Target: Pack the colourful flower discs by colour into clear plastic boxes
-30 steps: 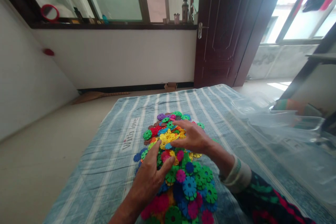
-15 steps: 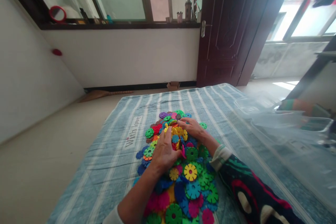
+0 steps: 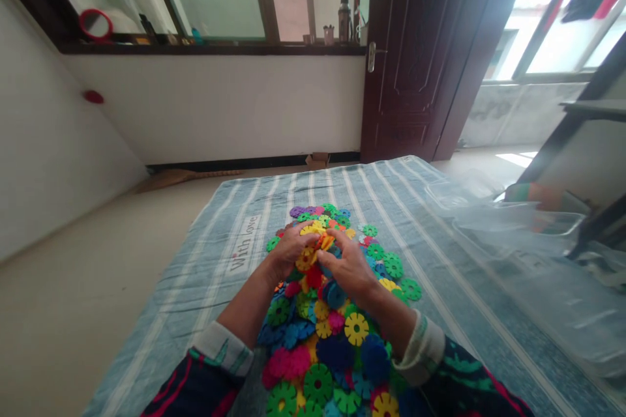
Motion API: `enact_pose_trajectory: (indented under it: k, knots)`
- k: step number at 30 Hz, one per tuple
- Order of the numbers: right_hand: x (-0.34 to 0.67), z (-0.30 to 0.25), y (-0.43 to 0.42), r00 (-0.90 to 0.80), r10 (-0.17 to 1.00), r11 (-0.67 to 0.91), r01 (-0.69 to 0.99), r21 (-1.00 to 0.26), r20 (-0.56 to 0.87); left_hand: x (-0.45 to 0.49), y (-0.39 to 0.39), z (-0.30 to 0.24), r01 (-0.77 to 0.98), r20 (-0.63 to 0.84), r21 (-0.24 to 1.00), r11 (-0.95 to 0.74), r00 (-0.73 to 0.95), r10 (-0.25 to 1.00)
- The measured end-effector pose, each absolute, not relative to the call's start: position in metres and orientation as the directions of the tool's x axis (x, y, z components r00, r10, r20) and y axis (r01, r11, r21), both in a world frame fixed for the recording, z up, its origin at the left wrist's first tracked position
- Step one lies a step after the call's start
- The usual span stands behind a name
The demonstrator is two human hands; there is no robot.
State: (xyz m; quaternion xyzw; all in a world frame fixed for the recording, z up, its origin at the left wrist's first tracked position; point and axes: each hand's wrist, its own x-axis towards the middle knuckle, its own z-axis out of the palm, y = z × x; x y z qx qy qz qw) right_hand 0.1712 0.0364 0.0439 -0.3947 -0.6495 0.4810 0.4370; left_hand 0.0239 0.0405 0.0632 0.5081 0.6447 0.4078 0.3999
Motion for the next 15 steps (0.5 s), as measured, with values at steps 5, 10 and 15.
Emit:
enact_pose_trajectory:
  k: [5,10,15]
  knots:
    - [0.172,0.057,0.014,-0.463,0.829,0.379,0.056,-0.924,0.312,0.031,0.055,0.068,0.379,-0.094,0.919,0.105,-0.048,0.994]
    - [0.232,0.057,0.008,-0.434,0.815,0.506,0.214,-0.835,0.383,0.030,0.049,0.080,0.470,-0.070,0.881,0.050,0.025,0.997]
    - [0.318,0.004,-0.018,-0.498,0.834,0.505,0.518,-0.690,0.237,0.010,0.016,0.080,0.659,-0.031,0.750,0.046,-0.034,0.999]
